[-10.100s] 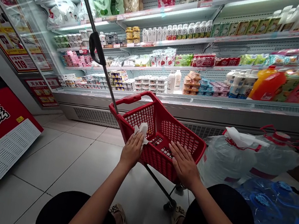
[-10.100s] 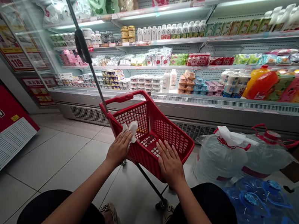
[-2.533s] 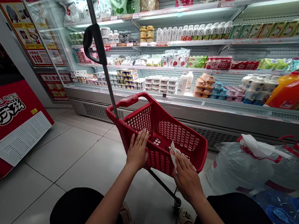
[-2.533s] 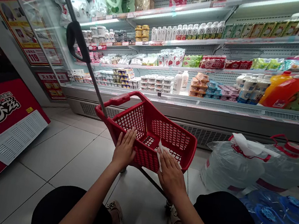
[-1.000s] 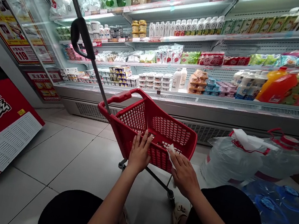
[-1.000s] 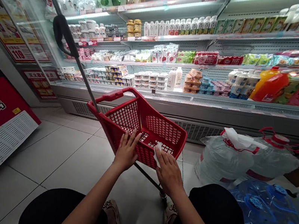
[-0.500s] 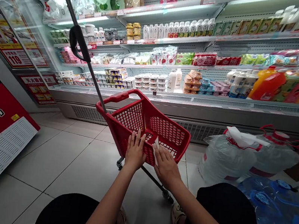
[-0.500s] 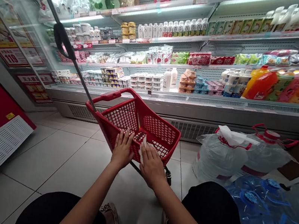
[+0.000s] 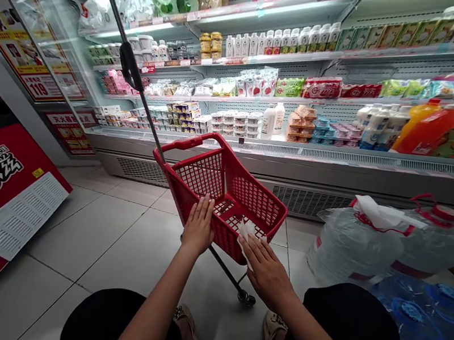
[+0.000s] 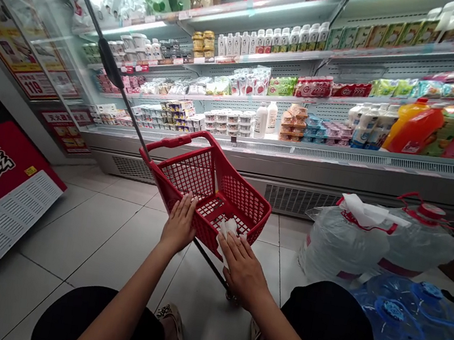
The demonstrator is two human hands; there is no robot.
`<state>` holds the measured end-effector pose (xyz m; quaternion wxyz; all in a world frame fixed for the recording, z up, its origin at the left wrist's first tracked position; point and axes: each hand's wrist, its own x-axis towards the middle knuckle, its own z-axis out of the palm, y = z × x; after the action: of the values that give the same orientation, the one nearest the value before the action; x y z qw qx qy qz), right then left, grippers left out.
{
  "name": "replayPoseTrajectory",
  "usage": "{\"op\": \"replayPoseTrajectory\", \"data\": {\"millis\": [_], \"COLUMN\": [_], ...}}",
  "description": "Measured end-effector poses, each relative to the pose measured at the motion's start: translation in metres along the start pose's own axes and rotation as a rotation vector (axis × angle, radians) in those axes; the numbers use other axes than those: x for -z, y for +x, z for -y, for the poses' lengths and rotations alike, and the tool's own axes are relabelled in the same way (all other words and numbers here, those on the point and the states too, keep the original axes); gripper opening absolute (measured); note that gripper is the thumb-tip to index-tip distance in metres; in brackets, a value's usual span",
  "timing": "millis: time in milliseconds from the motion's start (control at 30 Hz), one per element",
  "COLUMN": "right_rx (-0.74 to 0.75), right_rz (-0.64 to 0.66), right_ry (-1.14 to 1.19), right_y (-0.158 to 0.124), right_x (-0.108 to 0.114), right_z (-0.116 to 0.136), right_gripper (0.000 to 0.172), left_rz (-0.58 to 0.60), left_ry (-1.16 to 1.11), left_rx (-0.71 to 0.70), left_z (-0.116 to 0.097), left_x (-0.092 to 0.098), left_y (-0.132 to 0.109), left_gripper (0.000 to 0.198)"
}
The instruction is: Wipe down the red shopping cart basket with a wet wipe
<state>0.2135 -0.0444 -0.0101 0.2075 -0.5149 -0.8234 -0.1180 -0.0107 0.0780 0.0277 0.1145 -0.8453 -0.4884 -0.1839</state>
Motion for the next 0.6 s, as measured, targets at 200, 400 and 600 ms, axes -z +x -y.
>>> {"op": "replayPoseTrajectory", "data": {"millis": [200,400,600], "right_rx": [-0.053,0.012,0.005], "right_rz": [-0.016,-0.019,-0.044], "right_ry": [0.013,0.064,0.019], "right_y": [0.015,0.003,-0.019], "right_x": [-0.011,-0.009,-0.012], "right_z": [0.017,0.001,-0.065], "right_gripper": [0.090,0.095,0.076], "left_rz": [-0.029,0.016,0.019], "left_ry": [-0.050,-0.062,-0.132], "left_rx": [-0.069,-0.062,-0.074], "left_z": [-0.034,-0.031,-0.034], "left_x": [-0.011,-0.004,-0.003], "left_y": [-0.020,-0.017,-0.017], "left_gripper": [0.090,0.092,0.084]}}
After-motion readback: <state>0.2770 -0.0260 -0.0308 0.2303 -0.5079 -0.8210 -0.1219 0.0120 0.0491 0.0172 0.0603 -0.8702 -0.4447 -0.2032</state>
